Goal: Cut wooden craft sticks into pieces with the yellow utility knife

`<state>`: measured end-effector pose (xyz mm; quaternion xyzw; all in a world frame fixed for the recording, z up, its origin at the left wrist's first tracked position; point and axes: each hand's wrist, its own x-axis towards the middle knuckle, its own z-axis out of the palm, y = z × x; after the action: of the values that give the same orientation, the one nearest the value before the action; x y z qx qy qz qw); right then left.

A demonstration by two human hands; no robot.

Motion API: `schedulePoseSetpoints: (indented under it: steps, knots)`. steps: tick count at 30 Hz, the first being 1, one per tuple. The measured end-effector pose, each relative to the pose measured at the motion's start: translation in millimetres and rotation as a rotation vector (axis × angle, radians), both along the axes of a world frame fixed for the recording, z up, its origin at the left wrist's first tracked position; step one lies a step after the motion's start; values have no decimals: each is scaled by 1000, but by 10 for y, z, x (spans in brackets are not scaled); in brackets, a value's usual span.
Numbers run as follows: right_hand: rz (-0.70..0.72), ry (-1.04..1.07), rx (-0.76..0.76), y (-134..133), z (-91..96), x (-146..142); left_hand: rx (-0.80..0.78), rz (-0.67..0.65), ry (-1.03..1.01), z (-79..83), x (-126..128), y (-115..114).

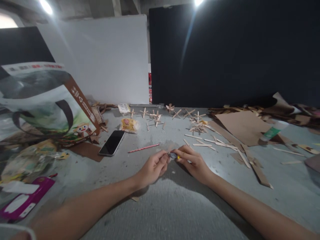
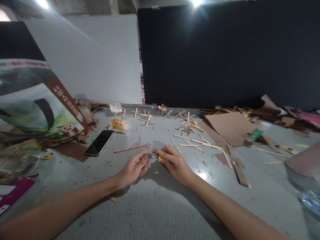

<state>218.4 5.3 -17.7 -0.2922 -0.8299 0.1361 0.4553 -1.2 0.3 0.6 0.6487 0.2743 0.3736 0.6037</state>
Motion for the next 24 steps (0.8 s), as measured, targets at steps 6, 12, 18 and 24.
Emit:
schedulePoseSetpoints:
  steps: [6, 12, 18, 24]
  knots:
    - [-23, -9, 75, -1, 1, -11, -24, -20, 34, -5, 18, 17]
    - [-107, -61, 134, 17, -17, -8, -8, -24, 49, -8, 7, 27]
    - [-170, -91, 168, 16, -7, -23, -14, -14, 29, -11, 4, 20]
    - [-221, -119, 182, -1, 5, -31, -18, 52, 85, 3, 10, 8]
